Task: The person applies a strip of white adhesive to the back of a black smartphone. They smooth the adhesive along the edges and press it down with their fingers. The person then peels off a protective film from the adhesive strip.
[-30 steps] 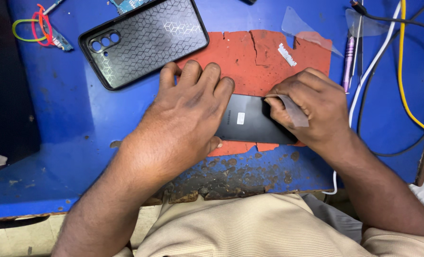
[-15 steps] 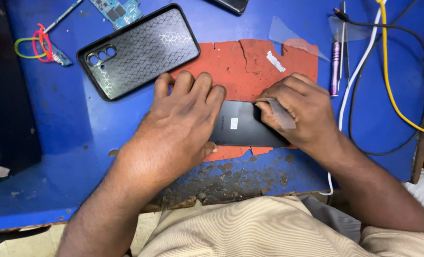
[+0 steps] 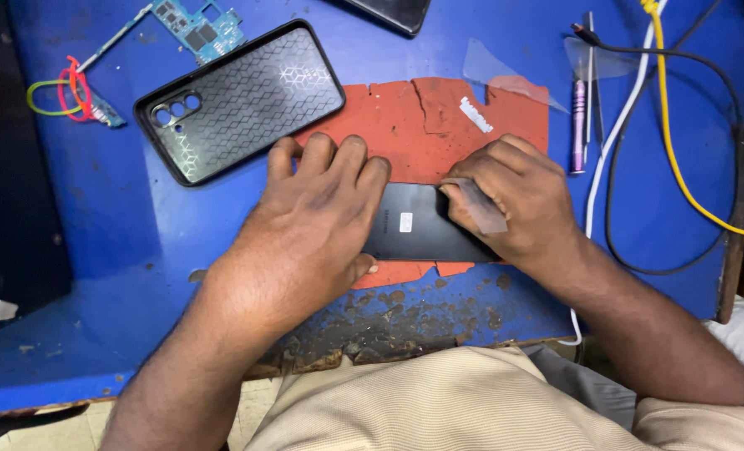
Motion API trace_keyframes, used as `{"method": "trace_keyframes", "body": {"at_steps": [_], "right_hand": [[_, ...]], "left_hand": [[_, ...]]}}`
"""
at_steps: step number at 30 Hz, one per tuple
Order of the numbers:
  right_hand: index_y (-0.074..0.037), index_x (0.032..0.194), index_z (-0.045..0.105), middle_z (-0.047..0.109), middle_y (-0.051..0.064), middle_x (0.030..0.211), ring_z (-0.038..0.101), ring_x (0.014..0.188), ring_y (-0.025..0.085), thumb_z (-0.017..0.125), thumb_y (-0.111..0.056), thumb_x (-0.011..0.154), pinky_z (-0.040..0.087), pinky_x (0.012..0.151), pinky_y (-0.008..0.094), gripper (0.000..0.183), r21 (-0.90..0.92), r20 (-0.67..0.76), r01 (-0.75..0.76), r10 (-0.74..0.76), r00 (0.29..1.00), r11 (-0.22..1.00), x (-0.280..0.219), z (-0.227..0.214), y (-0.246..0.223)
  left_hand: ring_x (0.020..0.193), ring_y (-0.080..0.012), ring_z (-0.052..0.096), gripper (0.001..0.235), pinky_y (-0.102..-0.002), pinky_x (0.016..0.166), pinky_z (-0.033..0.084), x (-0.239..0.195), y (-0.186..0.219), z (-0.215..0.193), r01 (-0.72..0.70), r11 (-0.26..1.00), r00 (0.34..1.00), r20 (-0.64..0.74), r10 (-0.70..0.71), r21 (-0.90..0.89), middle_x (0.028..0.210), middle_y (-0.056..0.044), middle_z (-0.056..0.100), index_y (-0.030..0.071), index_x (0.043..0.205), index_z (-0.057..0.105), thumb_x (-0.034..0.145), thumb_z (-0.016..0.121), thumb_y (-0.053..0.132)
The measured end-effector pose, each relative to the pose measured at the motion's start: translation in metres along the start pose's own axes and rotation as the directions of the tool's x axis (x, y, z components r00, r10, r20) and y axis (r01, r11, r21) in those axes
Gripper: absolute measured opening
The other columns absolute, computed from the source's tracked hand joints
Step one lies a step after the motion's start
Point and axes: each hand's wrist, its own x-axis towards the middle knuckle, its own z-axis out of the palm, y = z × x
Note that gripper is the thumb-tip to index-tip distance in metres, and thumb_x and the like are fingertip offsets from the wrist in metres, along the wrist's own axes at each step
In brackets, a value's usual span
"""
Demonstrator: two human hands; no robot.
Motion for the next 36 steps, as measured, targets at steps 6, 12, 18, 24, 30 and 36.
{"method": "trace_keyframes", "body": {"at_steps": [6,12,18,24,30,36], "right_hand": [[-0.002,0.096,0.072,0.070,0.011,0.090,0.067,0.082,0.029,0.084,-0.006,0.084,0.054,0.074,0.039,0.017,0.039,0.053,-0.043,0.041,0.998,0.998,0.001,-0.004,0.001],[-0.005,0.105,0.075,0.073,0.009,0.100,0.073,0.089,0.022,0.080,-0.006,0.094,0.058,0.079,0.034,0.012,0.155,0.099,-0.189,0.175,0.980,0.970,0.003,-0.005,-0.003],[-0.003,0.101,0.073,0.072,0.010,0.096,0.069,0.086,0.027,0.084,-0.008,0.089,0.055,0.077,0.037,0.017,0.052,0.102,-0.050,0.045,0.994,0.997,0.008,0.000,-0.007],[-0.004,0.101,0.072,0.072,0.009,0.097,0.068,0.088,0.026,0.085,-0.007,0.091,0.055,0.080,0.038,0.017,0.028,0.066,-0.045,0.043,0.997,0.999,0.008,0.005,-0.009],[-0.004,0.102,0.071,0.072,0.009,0.096,0.068,0.087,0.026,0.085,-0.008,0.092,0.055,0.078,0.037,0.018,0.024,0.062,-0.037,0.035,0.997,0.999,0.008,0.008,-0.009],[-0.003,0.100,0.070,0.072,0.010,0.095,0.068,0.085,0.026,0.086,-0.007,0.092,0.055,0.075,0.037,0.018,-0.001,0.039,-0.017,0.017,0.999,1.000,0.009,0.010,-0.012]], "left_hand": [[0.105,-0.0341,0.050,0.080,-0.052,0.095,0.037,-0.002,-0.001,0.004,0.000,1.000,1.000,-0.003,0.000,0.014,0.108,-0.014,0.055,0.000,0.116,0.057,0.053,0.091,0.037],[0.110,-0.0343,0.050,0.084,-0.052,0.097,0.037,-0.008,-0.008,0.005,-0.002,1.000,0.999,-0.048,0.003,0.026,0.110,-0.014,0.054,0.000,0.117,0.058,0.053,0.089,0.044],[0.107,-0.0338,0.050,0.075,-0.052,0.096,0.037,-0.005,-0.007,0.002,0.014,0.999,1.000,-0.007,-0.013,0.030,0.105,-0.014,0.055,0.000,0.112,0.059,0.056,0.090,0.039],[0.106,-0.0333,0.051,0.075,-0.052,0.096,0.038,-0.005,-0.006,0.002,0.006,0.997,1.000,-0.026,-0.004,0.074,0.105,-0.013,0.055,0.000,0.112,0.061,0.056,0.089,0.042],[0.106,-0.0323,0.051,0.075,-0.052,0.095,0.038,-0.005,-0.005,0.003,0.006,0.996,1.000,-0.020,-0.004,0.088,0.104,-0.012,0.055,0.000,0.112,0.062,0.056,0.089,0.044],[0.105,-0.0319,0.051,0.075,-0.052,0.095,0.039,-0.005,-0.005,0.003,0.005,0.994,1.000,-0.029,-0.001,0.111,0.104,-0.012,0.055,0.001,0.111,0.063,0.056,0.088,0.044]]}}
